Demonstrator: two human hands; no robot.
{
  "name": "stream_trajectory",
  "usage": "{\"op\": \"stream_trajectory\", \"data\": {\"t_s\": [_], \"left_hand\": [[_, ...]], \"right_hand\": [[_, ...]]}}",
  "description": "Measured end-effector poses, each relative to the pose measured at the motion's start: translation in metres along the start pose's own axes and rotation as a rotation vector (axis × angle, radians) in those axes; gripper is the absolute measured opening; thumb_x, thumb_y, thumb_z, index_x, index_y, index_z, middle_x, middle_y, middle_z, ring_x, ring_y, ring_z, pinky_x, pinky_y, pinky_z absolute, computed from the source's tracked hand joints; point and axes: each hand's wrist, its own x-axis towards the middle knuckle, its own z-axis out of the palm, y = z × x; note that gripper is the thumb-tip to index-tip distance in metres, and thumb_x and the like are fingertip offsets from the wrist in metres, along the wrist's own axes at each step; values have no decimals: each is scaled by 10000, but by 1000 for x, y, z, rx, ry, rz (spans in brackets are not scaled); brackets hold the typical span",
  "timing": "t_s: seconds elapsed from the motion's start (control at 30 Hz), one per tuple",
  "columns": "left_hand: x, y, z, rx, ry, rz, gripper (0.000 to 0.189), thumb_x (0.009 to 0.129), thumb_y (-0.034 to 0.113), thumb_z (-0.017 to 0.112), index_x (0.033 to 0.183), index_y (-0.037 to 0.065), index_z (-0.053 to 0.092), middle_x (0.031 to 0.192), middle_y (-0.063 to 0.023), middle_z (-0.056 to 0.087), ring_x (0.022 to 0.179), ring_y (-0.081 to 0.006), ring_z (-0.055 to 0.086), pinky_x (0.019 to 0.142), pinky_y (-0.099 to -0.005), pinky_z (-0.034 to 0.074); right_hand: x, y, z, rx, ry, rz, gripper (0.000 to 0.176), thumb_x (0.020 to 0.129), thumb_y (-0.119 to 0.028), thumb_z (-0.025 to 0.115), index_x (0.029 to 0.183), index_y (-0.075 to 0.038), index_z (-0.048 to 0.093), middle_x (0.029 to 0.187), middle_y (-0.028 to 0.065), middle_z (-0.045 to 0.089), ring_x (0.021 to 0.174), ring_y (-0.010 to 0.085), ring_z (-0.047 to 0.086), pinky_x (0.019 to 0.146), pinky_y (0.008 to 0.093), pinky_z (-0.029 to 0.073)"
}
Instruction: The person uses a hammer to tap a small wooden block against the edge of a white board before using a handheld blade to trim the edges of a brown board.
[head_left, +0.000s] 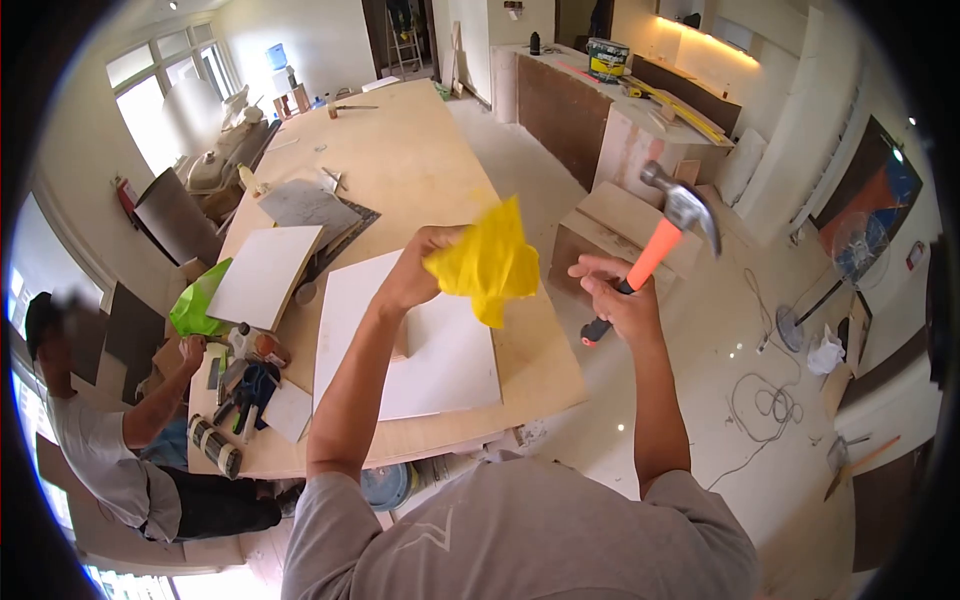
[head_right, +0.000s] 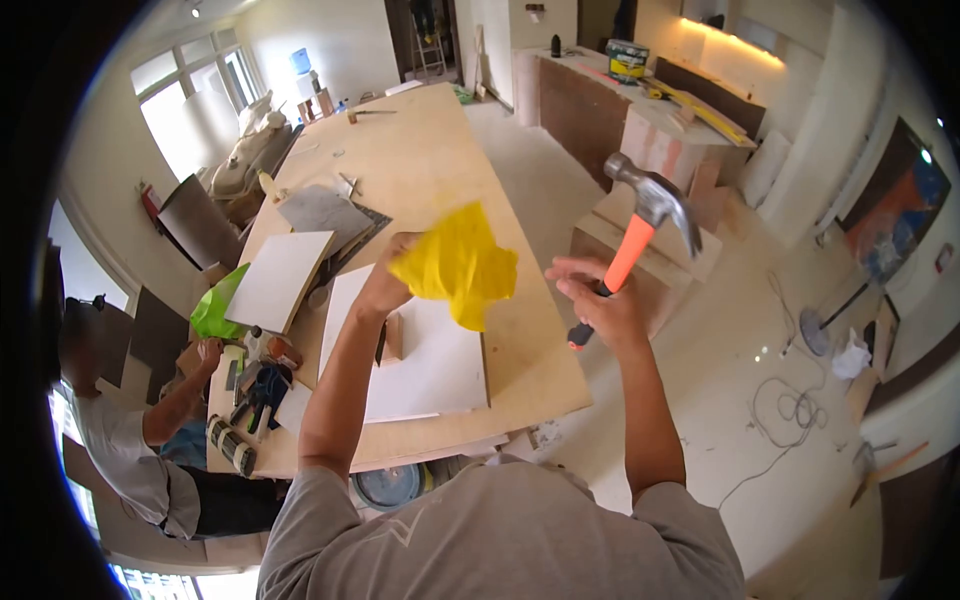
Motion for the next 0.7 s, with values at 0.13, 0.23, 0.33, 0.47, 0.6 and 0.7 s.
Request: {"op": "stream_trajectory", "data": {"t_s": [0.13,0.23,0.33,0.47,0.6,0.7], "left_hand": [[16,8,4,377,-187,127,233,846,-134,523,919,3,697,976,-72,690,932,-181,642,871,-298,495],[17,30,6,497,-201,95,292,794,-156,513,915,25,707,975,-89,690,937,-215,642,891,-313,489],[12,38,5,536,-180,96,306,793,-162,500,913,27,709,971,-88,692,932,-218,644,883,-313,487],[3,27,1,378,-155,91,306,800,-165,488,917,13,706,960,-85,688,937,-205,644,880,-314,485],[-12,-4,-11,108,-50,111,325,808,-166,450,944,-21,707,997,-107,696,981,-188,637,895,-314,484],[-21,-4,-11,196,93,176,286,802,-83,501,956,5,725,1021,-101,703,983,-206,628,921,-317,470]], "right_hand": [[-2,3,17,-106,111,81,308,895,-88,689,1195,-21,662,948,47,720,551,1,464,457,190,368],[6,1,33,-154,118,59,354,872,-119,726,1211,-38,661,940,17,719,578,-7,464,493,183,374],[9,-10,45,-275,21,-15,374,855,-111,737,1219,-67,666,919,5,718,606,-7,474,517,183,390],[13,0,54,-372,-46,57,284,855,-103,727,1134,-58,697,886,0,710,629,12,491,554,199,419],[16,31,49,-409,77,-128,144,876,-90,694,1002,-24,709,865,14,701,687,66,552,629,233,458],[18,19,45,-450,115,-25,155,902,-108,680,1022,-10,682,788,29,644,650,83,576,589,229,466]]}}
